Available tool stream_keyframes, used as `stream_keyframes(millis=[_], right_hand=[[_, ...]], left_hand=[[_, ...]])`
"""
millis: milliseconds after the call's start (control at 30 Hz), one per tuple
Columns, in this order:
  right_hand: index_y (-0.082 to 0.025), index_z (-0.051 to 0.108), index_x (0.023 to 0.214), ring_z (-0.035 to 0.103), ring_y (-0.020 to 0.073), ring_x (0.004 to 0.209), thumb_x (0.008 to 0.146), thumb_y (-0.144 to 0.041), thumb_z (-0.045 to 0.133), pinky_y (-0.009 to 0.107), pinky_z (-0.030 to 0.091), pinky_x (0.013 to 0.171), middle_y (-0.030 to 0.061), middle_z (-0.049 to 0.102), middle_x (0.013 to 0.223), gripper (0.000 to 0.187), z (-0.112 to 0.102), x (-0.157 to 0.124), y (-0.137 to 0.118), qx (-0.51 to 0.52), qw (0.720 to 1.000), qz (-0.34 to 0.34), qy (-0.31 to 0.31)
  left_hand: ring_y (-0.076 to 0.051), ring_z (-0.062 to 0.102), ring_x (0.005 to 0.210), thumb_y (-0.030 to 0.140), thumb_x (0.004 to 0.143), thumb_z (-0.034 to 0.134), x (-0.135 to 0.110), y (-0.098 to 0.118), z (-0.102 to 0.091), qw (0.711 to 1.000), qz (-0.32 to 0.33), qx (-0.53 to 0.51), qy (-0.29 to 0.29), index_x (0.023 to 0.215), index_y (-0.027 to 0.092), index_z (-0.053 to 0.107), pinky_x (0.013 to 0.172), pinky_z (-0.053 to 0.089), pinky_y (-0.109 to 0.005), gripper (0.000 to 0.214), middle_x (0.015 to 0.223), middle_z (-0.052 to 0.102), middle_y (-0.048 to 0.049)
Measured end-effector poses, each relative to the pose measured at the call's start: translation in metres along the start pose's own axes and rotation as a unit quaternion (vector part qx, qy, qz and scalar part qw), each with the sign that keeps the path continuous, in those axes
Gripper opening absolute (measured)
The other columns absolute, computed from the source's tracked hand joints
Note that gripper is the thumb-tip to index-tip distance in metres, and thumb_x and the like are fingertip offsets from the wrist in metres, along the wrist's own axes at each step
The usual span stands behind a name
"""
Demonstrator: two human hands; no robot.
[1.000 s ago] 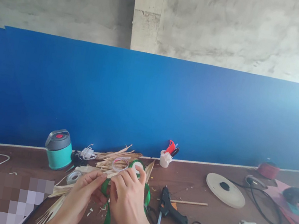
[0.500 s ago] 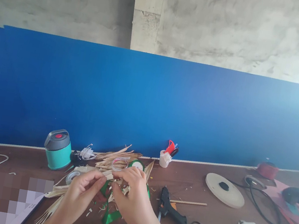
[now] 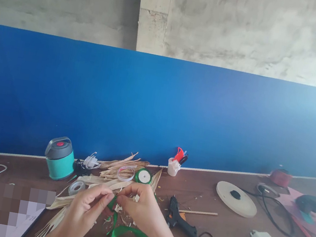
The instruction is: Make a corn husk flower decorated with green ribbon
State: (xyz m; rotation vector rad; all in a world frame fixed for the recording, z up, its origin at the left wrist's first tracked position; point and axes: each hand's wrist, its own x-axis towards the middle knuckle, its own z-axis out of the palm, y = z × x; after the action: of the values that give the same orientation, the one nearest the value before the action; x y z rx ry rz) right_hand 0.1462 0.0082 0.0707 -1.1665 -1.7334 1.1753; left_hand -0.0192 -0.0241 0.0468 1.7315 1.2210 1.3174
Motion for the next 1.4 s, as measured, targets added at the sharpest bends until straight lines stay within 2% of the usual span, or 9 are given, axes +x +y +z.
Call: stream_keyframes(millis=[167,300,467,567,700,933,1133,1400], right_hand=[[-0.016,0.066,0.066,0.056,0.0154,0.069,0.074,-0.02,0.059,0.025,0.042,0.066,0.0008,0.063,0.067,0.012,0.002,-0.003,-0.005,-0.043,0.996,-0.075,0.03],[-0.017,0.065,0.066,0.057,0.017,0.071,0.075,-0.016,0.057,0.028,0.042,0.069,0.0023,0.063,0.07,0.012,0.007,-0.002,-0.003,-0.085,0.986,-0.124,0.077],[-0.018,0.063,0.066,0.057,0.0184,0.072,0.076,-0.015,0.057,0.03,0.041,0.07,0.0015,0.063,0.067,0.012,0.012,-0.001,0.002,-0.108,0.972,-0.175,0.118],[-0.02,0.061,0.066,0.057,0.0181,0.071,0.077,-0.014,0.056,0.032,0.041,0.072,0.0003,0.062,0.066,0.013,0.014,-0.001,0.005,-0.119,0.959,-0.217,0.14],[-0.02,0.06,0.068,0.057,0.018,0.071,0.077,-0.013,0.056,0.034,0.04,0.075,0.0006,0.063,0.068,0.013,0.017,0.0,0.008,-0.149,0.935,-0.273,0.173],[-0.021,0.055,0.072,0.057,0.0161,0.071,0.078,-0.006,0.053,0.038,0.035,0.085,-0.0023,0.063,0.068,0.017,0.022,-0.001,0.006,-0.227,0.884,-0.357,0.197],[-0.022,0.057,0.075,0.057,0.0168,0.076,0.082,-0.008,0.051,0.04,0.031,0.089,-0.0014,0.063,0.07,0.016,0.022,0.001,0.007,-0.26,0.868,-0.367,0.211],[-0.021,0.057,0.073,0.056,0.0156,0.074,0.082,-0.009,0.051,0.039,0.029,0.09,-0.0018,0.062,0.07,0.016,0.024,-0.001,0.006,-0.277,0.857,-0.37,0.225]], left_hand=[[-0.016,0.062,0.053,0.041,0.081,0.058,0.001,0.001,0.002,0.991,-0.076,-0.113,-0.007,0.069,0.018,0.062,0.052,0.048,-0.022,0.026,0.059,0.061,0.0001],[-0.015,0.062,0.048,0.046,0.075,0.064,0.003,0.002,0.005,0.964,-0.149,-0.221,0.008,0.066,0.017,0.06,0.05,0.048,-0.022,0.031,0.055,0.058,0.0025],[-0.012,0.06,0.046,0.037,0.062,0.077,0.004,0.005,0.009,0.93,-0.2,-0.308,0.036,0.065,0.016,0.06,0.048,0.045,-0.02,0.028,0.053,0.062,0.0023],[-0.011,0.058,0.042,0.036,0.061,0.078,0.004,0.004,0.01,0.923,-0.21,-0.321,0.041,0.064,0.016,0.059,0.042,0.041,-0.017,0.028,0.048,0.06,0.0031],[-0.007,0.044,0.031,0.037,0.061,0.077,0.004,0.0,0.011,0.921,-0.219,-0.318,0.051,0.067,0.017,0.059,0.031,0.028,-0.014,0.028,0.038,0.051,0.0069],[-0.007,0.054,0.04,0.033,0.061,0.077,0.005,0.002,0.011,0.902,-0.239,-0.355,0.056,0.061,0.016,0.056,0.041,0.038,-0.015,0.027,0.044,0.055,0.0052],[-0.006,0.053,0.039,0.031,0.059,0.078,0.005,0.003,0.012,0.896,-0.26,-0.354,0.065,0.066,0.014,0.062,0.039,0.036,-0.015,0.024,0.051,0.059,0.0036],[-0.007,0.05,0.037,0.031,0.059,0.079,0.005,0.001,0.01,0.904,-0.246,-0.345,0.058,0.062,0.015,0.061,0.036,0.033,-0.014,0.025,0.042,0.056,0.004]])
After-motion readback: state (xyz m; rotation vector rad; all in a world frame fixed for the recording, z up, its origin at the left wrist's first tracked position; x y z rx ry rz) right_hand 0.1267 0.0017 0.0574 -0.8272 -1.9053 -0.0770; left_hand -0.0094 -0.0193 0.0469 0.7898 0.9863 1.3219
